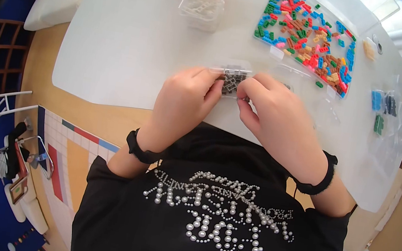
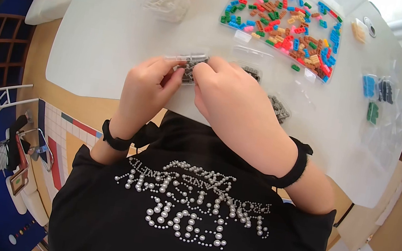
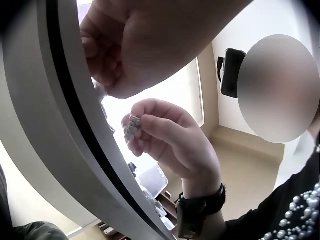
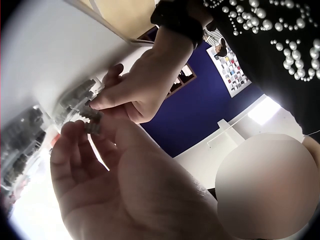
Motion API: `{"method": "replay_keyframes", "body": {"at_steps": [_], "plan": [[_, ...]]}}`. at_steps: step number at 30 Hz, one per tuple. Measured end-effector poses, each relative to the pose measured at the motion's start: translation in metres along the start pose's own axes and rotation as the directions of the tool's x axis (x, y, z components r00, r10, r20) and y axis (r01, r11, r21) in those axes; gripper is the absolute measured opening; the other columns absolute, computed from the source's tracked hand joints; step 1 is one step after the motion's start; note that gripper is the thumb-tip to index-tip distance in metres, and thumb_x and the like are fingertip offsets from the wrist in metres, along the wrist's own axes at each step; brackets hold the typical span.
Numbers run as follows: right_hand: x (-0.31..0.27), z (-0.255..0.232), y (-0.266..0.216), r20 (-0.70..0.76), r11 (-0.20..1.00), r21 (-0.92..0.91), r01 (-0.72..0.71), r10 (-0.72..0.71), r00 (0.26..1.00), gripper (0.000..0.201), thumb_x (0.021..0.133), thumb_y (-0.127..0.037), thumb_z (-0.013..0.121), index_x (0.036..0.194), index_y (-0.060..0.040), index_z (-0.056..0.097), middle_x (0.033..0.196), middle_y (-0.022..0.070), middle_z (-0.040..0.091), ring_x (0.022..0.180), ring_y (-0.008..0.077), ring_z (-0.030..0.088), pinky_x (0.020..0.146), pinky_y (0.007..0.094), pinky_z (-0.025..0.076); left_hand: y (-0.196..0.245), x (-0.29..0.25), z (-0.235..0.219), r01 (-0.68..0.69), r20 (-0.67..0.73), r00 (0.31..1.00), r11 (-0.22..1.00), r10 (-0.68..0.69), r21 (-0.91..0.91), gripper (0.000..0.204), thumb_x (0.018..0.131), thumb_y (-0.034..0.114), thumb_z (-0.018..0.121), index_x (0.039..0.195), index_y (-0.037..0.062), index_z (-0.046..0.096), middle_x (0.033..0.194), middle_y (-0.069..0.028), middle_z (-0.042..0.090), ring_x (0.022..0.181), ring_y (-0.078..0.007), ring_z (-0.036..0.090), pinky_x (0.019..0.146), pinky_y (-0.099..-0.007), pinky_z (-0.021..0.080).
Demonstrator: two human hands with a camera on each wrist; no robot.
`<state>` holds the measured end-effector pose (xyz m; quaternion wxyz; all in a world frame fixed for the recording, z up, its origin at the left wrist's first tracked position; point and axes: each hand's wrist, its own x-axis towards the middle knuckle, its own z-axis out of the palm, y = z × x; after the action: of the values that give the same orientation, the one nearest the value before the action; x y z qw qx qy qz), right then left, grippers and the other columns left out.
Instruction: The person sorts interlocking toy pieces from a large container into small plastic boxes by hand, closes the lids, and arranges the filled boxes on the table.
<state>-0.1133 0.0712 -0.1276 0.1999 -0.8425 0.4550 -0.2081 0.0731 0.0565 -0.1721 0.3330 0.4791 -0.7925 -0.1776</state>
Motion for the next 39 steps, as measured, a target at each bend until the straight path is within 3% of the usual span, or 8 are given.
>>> {"method": "replay_keyframes", "body": {"at_steps": [15,17,21,23,30,32,36,39], "plan": [[0.014,0.022,-0.004,-0.131,0.984,0.173,-0.036,0.06,0.99,0.009,0.084,-0.004,0.061,0.09,-0.0016,0.055,0.086,0.0142,0.059,0.075,0.0326,0.059,0.066,0.0391,0.048,-0.002,-0.007,-0.002,0.053,0.019,0.999,0.993,-0.051,-0.109,0.025,0.079,0.004,0.068,0.103,-0.0005,0.064,0.074,-0.0116,0.064,0.066,-0.0283,0.062,0.061,-0.0374,0.05],[0.016,0.021,-0.007,-0.107,0.984,0.169,-0.06,0.079,0.991,0.01,0.084,-0.005,0.06,0.091,0.0013,0.055,0.088,0.016,0.06,0.082,0.0341,0.061,0.072,0.0404,0.051,-0.004,-0.008,-0.002,0.027,0.002,1.0,0.986,-0.027,-0.165,0.033,0.078,0.001,0.068,0.11,0.0044,0.066,0.07,-0.006,0.061,0.059,-0.0169,0.058,0.056,-0.0288,0.048],[0.018,0.024,-0.005,-0.131,0.981,0.194,-0.03,0.057,0.99,0.01,0.085,-0.004,0.059,0.093,0.0008,0.055,0.088,0.0159,0.061,0.081,0.0347,0.061,0.071,0.0409,0.051,-0.002,-0.007,-0.003,0.059,0.021,0.998,0.975,-0.056,-0.215,0.033,0.078,0.0,0.068,0.11,0.0045,0.066,0.069,-0.0062,0.061,0.058,-0.016,0.058,0.056,-0.0284,0.048],[0.019,0.024,-0.006,-0.128,0.98,0.196,-0.042,0.068,0.989,0.01,0.085,-0.003,0.058,0.093,0.0002,0.055,0.089,0.016,0.061,0.083,0.0352,0.061,0.071,0.0412,0.05,-0.004,-0.007,-0.004,0.104,0.037,0.995,0.969,-0.098,-0.226,0.024,0.078,0.005,0.071,0.1,0.001,0.065,0.072,-0.0094,0.063,0.061,-0.0225,0.06,0.057,-0.0335,0.049],[0.002,0.006,-0.004,-0.167,0.976,0.196,-0.095,0.129,0.977,0.012,0.084,-0.001,0.059,0.096,-0.0017,0.055,0.089,0.0154,0.06,0.083,0.0356,0.06,0.071,0.0415,0.049,-0.001,-0.006,-0.009,0.128,0.063,0.991,0.966,-0.117,-0.227,0.023,0.079,0.004,0.07,0.102,0.0021,0.065,0.071,-0.0083,0.061,0.06,-0.0198,0.059,0.057,-0.0325,0.049],[-0.01,-0.01,-0.007,-0.178,0.966,0.208,-0.154,0.192,0.965,0.015,0.083,0.001,0.062,0.096,-0.0024,0.056,0.091,0.0142,0.062,0.08,0.0318,0.062,0.069,0.0376,0.051,0.001,-0.005,-0.012,0.208,0.097,0.977,0.938,-0.188,-0.278,0.023,0.08,0.004,0.069,0.102,0.0027,0.066,0.071,-0.0084,0.061,0.059,-0.0194,0.058,0.057,-0.0317,0.049],[-0.04,-0.039,-0.005,-0.256,0.941,0.248,-0.232,0.295,0.921,0.017,0.079,0.008,0.066,0.093,-0.0013,0.06,0.095,0.0102,0.065,0.073,0.0199,0.063,0.066,0.0276,0.051,-0.002,-0.006,-0.013,0.169,0.08,0.985,0.962,-0.155,-0.216,0.024,0.081,0.005,0.068,0.104,0.0024,0.066,0.071,-0.0089,0.061,0.057,-0.0195,0.057,0.056,-0.0308,0.048],[-0.067,-0.052,0.005,-0.291,0.949,0.202,-0.242,0.294,0.91,0.017,0.08,0.01,0.065,0.092,-0.0002,0.06,0.093,0.0092,0.065,0.072,0.0183,0.061,0.066,0.0261,0.05,-0.003,-0.005,-0.012,0.108,0.079,0.992,0.983,-0.098,-0.145,0.021,0.082,0.005,0.068,0.103,0.0023,0.067,0.072,-0.0093,0.061,0.056,-0.0198,0.056,0.055,-0.0309,0.047]]}}
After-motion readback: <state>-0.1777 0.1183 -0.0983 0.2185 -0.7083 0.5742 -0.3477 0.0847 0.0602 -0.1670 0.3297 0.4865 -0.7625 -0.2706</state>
